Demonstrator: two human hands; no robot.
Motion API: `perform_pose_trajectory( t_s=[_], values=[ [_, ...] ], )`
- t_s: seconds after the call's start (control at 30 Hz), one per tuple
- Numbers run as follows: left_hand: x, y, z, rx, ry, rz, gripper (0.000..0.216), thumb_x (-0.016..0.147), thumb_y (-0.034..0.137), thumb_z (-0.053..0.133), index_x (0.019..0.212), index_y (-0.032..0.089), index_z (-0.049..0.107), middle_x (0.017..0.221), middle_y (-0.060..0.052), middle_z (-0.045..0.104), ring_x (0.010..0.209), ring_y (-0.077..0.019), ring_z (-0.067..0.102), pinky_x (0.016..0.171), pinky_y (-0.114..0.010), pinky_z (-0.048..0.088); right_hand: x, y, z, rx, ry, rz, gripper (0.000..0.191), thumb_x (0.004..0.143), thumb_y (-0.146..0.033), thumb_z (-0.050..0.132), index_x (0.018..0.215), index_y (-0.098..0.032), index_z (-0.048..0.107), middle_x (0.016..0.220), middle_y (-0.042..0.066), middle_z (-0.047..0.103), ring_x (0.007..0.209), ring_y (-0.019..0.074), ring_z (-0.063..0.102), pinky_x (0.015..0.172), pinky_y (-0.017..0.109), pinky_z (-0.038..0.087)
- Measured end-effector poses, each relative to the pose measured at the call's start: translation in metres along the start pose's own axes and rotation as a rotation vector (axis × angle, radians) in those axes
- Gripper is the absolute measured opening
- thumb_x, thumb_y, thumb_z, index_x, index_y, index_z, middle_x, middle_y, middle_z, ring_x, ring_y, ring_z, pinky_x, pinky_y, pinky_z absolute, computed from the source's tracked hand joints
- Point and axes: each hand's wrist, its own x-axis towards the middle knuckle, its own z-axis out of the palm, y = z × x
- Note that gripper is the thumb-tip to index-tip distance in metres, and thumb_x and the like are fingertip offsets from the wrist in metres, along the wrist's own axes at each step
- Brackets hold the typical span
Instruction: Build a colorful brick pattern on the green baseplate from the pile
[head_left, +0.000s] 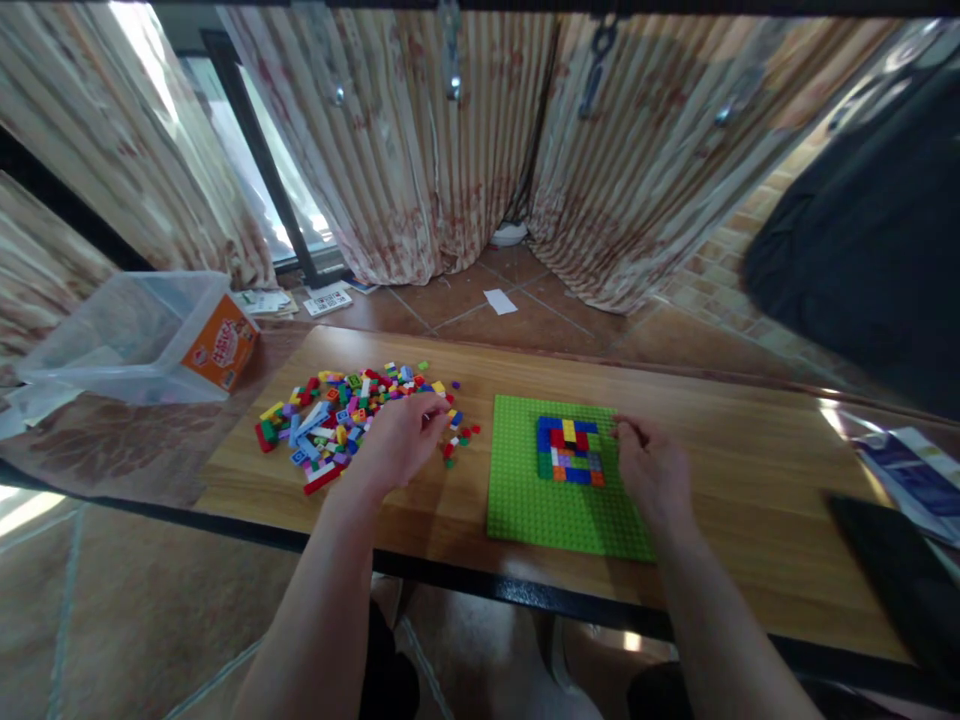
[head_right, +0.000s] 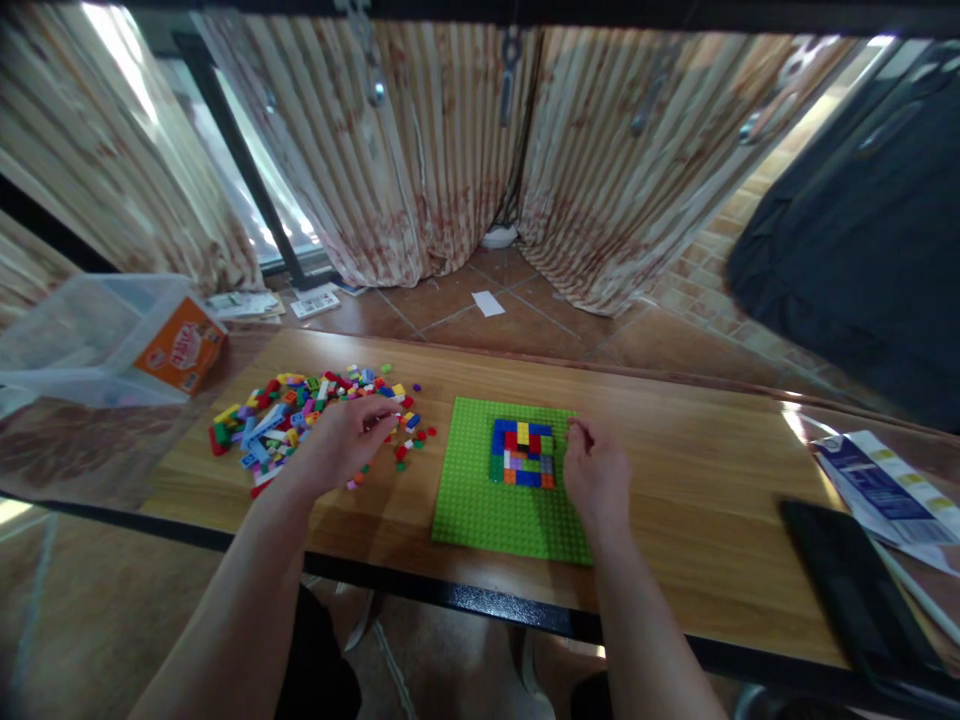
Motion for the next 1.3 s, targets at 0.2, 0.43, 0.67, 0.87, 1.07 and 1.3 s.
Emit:
perform_pose_trajectory(
  t_s=[0.2,0.43,0.67,0.87,1.07,1.3],
  values=[
    [-0.005,0.050,0.054,-0.122,0.084,0.179,0.025,0.090,0.017,0.054,0.114,0.017,0.062,0.119,-0.010,0.064,0.114,-0.0228,0.059,0.101,-0.041,0.048,0.002,0.006,0.001,0.155,-0.076,0.062,0.044,0.076,-0.039,0.053,0.103,-0.011,0.073,0.082,0.010,0.074,0.070,0.0211,0.064,0.068,0.034,0.047],
    [-0.021,0.089,0.097,-0.047,-0.056,0.354,0.048,0.089,0.028,0.060,0.134,0.018,0.050,0.151,-0.015,0.037,0.138,-0.0319,0.038,0.114,-0.053,0.037,0.005,0.013,0.004,0.194,-0.127,0.048,0.037,0.078,-0.032,0.055,0.105,-0.013,0.072,0.080,0.008,0.073,0.069,0.0195,0.065,0.068,0.033,0.051],
    [-0.004,0.084,0.111,-0.006,-0.050,0.225,0.064,0.087,0.032,0.062,0.145,0.018,0.037,0.154,-0.017,0.031,0.143,-0.0344,0.030,0.117,-0.056,0.031,0.002,0.002,0.006,0.147,-0.185,-0.115,0.044,0.081,-0.011,0.045,0.119,-0.016,0.067,0.111,0.010,0.074,0.102,0.0206,0.068,0.095,0.036,0.050],
    [0.000,0.082,0.109,0.017,-0.096,0.190,0.062,0.087,0.029,0.062,0.144,0.018,0.037,0.148,-0.015,0.041,0.137,-0.0317,0.041,0.114,-0.052,0.035,0.001,-0.010,0.003,0.074,-0.232,-0.200,0.044,0.082,-0.007,0.043,0.115,-0.017,0.070,0.116,0.009,0.073,0.109,0.0207,0.066,0.102,0.036,0.047],
    [0.002,0.077,0.106,0.014,-0.016,0.181,0.050,0.088,0.033,0.061,0.134,0.017,0.049,0.135,-0.014,0.051,0.128,-0.0308,0.048,0.110,-0.051,0.041,-0.005,-0.014,-0.001,0.066,-0.307,-0.214,0.043,0.080,-0.007,0.044,0.112,-0.017,0.071,0.115,0.008,0.073,0.108,0.0205,0.067,0.101,0.034,0.047],
    [0.003,0.081,0.111,-0.005,0.043,0.126,0.047,0.087,0.033,0.062,0.130,0.016,0.053,0.131,-0.014,0.052,0.122,-0.0302,0.050,0.108,-0.050,0.042,-0.003,-0.010,-0.004,0.126,-0.313,-0.129,0.040,0.081,-0.013,0.047,0.113,-0.014,0.070,0.110,0.011,0.075,0.099,0.0209,0.069,0.093,0.035,0.051]
  ],
)
